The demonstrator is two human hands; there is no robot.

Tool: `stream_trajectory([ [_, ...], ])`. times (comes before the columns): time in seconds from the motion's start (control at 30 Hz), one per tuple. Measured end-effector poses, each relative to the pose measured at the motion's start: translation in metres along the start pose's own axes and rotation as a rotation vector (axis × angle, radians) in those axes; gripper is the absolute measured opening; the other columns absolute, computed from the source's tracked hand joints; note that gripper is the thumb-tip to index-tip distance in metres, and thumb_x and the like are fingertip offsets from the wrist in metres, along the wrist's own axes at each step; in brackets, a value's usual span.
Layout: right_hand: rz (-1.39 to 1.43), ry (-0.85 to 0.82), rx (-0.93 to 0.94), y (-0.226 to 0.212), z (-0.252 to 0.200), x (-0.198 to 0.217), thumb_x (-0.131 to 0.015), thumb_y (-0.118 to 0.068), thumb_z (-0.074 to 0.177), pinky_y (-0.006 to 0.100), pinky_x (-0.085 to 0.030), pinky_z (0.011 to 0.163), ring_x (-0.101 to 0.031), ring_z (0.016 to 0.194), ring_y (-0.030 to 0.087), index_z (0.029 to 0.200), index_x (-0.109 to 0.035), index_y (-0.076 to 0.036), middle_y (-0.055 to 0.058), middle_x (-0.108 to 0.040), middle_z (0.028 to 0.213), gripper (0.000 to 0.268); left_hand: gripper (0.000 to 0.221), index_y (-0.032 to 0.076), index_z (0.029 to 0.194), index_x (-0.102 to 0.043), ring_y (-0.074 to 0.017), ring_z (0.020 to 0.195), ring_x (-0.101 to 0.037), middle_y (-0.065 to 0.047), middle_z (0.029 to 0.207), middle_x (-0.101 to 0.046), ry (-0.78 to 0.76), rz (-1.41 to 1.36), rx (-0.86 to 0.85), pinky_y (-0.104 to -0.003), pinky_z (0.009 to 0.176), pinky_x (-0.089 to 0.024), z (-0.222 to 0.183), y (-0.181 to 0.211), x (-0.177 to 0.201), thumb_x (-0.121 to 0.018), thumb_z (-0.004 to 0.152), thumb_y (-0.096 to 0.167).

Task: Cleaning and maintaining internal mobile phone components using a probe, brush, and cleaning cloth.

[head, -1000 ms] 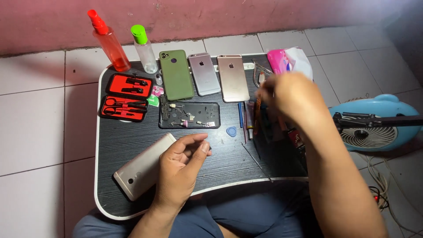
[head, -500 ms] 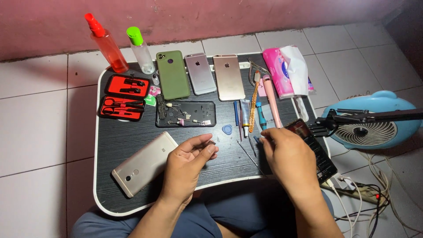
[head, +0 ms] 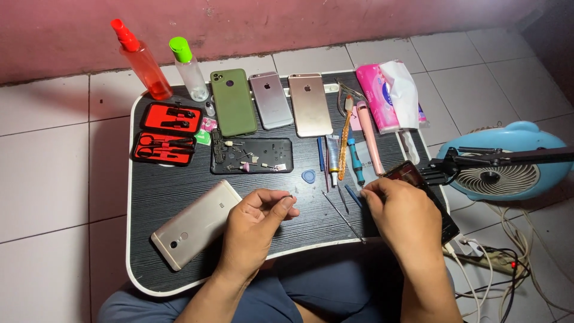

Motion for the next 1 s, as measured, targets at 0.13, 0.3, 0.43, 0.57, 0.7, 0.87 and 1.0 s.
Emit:
stream_trajectory([
  [0.13, 0.048, -0.019, 0.019, -0.003, -0.006, -0.006, -0.064, -0.045, 0.092, 0.05, -0.054, 0.073, -0.07, 0.095, 0.032, 0.1, -0.076, -0.031, -0.002, -0.075, 0.098, 0.02, 0.014, 0.001, 0.099, -0.072, -0.022, 0.077, -0.077, -0.011, 0.086, -0.074, -0.017, 0.012, -0.003, -0.029, 0.08, -0.06, 0.002, -0.005, 0.001, -0.076, 0.089, 0.01],
  [0.3, 0.092, 0.124, 0.015, 0.013, 0.012, -0.002, -0.064, -0.042, 0.092, 0.055, -0.053, 0.075, -0.07, 0.094, 0.038, 0.105, -0.077, -0.027, 0.001, -0.077, 0.106, 0.023, 0.014, 0.005, 0.096, -0.071, -0.0187, 0.077, -0.075, -0.011, 0.079, -0.075, -0.048, 0.063, -0.011, -0.028, 0.079, -0.058, 0.002, -0.006, -0.001, -0.076, 0.09, 0.016],
  [0.43, 0.104, 0.117, 0.056, -0.004, 0.036, 0.001, -0.067, -0.047, 0.089, 0.052, -0.053, 0.074, -0.071, 0.094, 0.036, 0.108, -0.077, -0.021, 0.001, -0.079, 0.098, 0.033, 0.013, 0.004, 0.098, -0.072, -0.0178, 0.079, -0.074, -0.009, 0.084, -0.074, -0.037, 0.091, -0.028, -0.028, 0.08, -0.058, 0.003, -0.004, -0.001, -0.075, 0.09, 0.013],
  [0.57, 0.048, 0.014, 0.053, -0.014, 0.051, -0.011, -0.073, -0.047, 0.082, 0.051, -0.054, 0.082, -0.071, 0.096, 0.039, 0.113, -0.077, -0.021, 0.011, -0.079, 0.098, 0.04, 0.019, 0.0, 0.105, -0.077, -0.0191, 0.079, -0.076, -0.011, 0.091, -0.079, 0.016, 0.103, 0.007, -0.027, 0.08, -0.06, 0.003, 0.0, 0.001, -0.075, 0.089, 0.011],
  [0.7, 0.208, 0.234, 0.2, -0.013, 0.044, 0.012, -0.072, -0.03, 0.086, 0.042, -0.052, 0.08, -0.073, 0.079, 0.031, 0.124, -0.075, -0.014, 0.002, -0.079, 0.082, 0.042, 0.031, -0.002, 0.119, -0.073, -0.0215, 0.079, -0.076, -0.018, 0.094, -0.076, 0.025, -0.025, 0.016, -0.029, 0.08, -0.062, 0.004, -0.001, 0.003, -0.072, 0.089, 0.005],
  [0.87, 1.24, 0.084, 0.181, -0.033, -0.003, 0.016, -0.072, -0.003, 0.088, 0.031, -0.066, 0.071, -0.069, 0.083, 0.017, 0.119, -0.063, -0.003, 0.013, -0.071, 0.095, 0.032, 0.027, -0.003, 0.112, -0.077, -0.0224, 0.08, -0.077, -0.02, 0.094, -0.08, 0.08, -0.055, 0.01, -0.031, 0.081, -0.063, 0.003, 0.003, 0.006, -0.073, 0.088, 0.009],
  [1.0, 1.664, -0.1, 0.304, -0.054, -0.012, -0.033, -0.07, -0.001, 0.086, 0.042, -0.069, 0.07, -0.076, 0.091, 0.032, 0.11, -0.052, -0.005, 0.025, -0.075, 0.1, 0.029, 0.028, -0.001, 0.112, -0.078, -0.0179, 0.081, -0.078, -0.012, 0.091, -0.081, 0.078, 0.058, -0.045, -0.028, 0.084, -0.065, 0.003, 0.012, 0.007, -0.074, 0.088, 0.013],
])
Point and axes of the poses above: each hand's wrist, its own z-axis towards the middle knuckle, its own x-axis out of the back of the hand, y = z × x, the point moved 8 cm from there along z, towards the middle knuckle
